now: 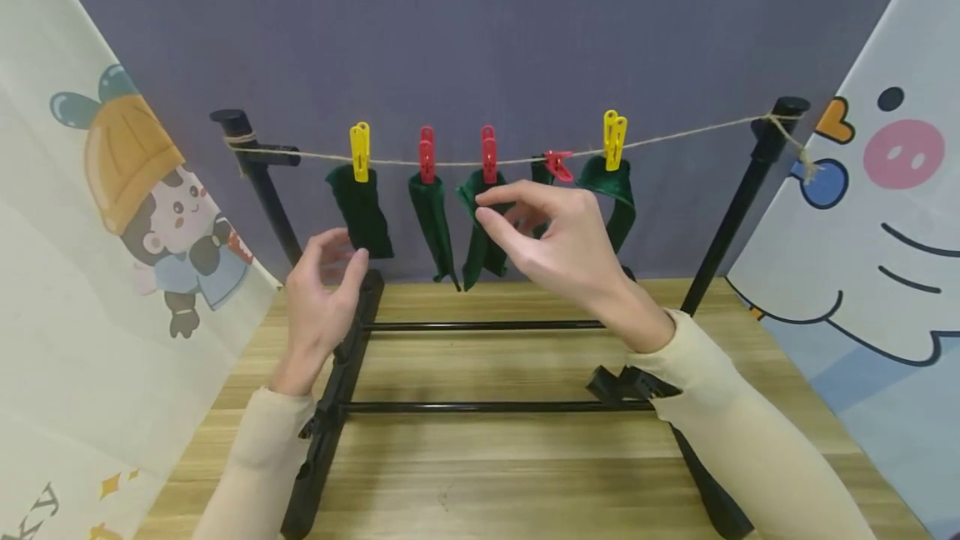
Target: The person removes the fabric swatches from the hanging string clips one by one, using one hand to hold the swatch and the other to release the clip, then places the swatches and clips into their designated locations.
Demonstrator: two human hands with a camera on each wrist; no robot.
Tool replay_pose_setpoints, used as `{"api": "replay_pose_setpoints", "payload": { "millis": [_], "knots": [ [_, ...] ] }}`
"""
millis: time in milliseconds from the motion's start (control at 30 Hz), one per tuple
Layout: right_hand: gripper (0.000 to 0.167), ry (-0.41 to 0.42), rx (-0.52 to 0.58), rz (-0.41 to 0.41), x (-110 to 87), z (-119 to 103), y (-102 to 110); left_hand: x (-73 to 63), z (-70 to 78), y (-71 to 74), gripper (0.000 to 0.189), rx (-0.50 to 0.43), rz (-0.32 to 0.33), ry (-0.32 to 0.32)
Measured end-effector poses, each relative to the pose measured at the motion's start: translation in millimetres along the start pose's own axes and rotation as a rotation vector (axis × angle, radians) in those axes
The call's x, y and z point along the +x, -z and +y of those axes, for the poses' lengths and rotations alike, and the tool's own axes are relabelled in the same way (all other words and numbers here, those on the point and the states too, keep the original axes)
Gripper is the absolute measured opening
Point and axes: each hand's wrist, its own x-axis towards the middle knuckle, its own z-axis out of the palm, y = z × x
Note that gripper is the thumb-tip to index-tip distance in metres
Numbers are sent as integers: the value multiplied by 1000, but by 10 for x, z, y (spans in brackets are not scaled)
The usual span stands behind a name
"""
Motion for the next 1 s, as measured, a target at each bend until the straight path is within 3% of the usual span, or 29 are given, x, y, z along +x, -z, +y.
{"api": "replay_pose_setpoints", "payload": {
  "millis": [333, 533, 767, 1000],
  "knots": [
    [17, 7, 19, -37, 163, 30, -163, 137, -52, -12, 35, -116, -10, 174],
    [19, 34, 27, -41, 268, -22, -233, 265, -221, -56, 36, -215, -4, 182],
    [19, 72, 23, -35, 418, -82, -293, 383, -113, -78, 31, -357, -1, 200],
    [26, 26, 71, -102, 556, -137, -389, 526, -37, -127, 24, -473, 13, 267]
  ]
}}
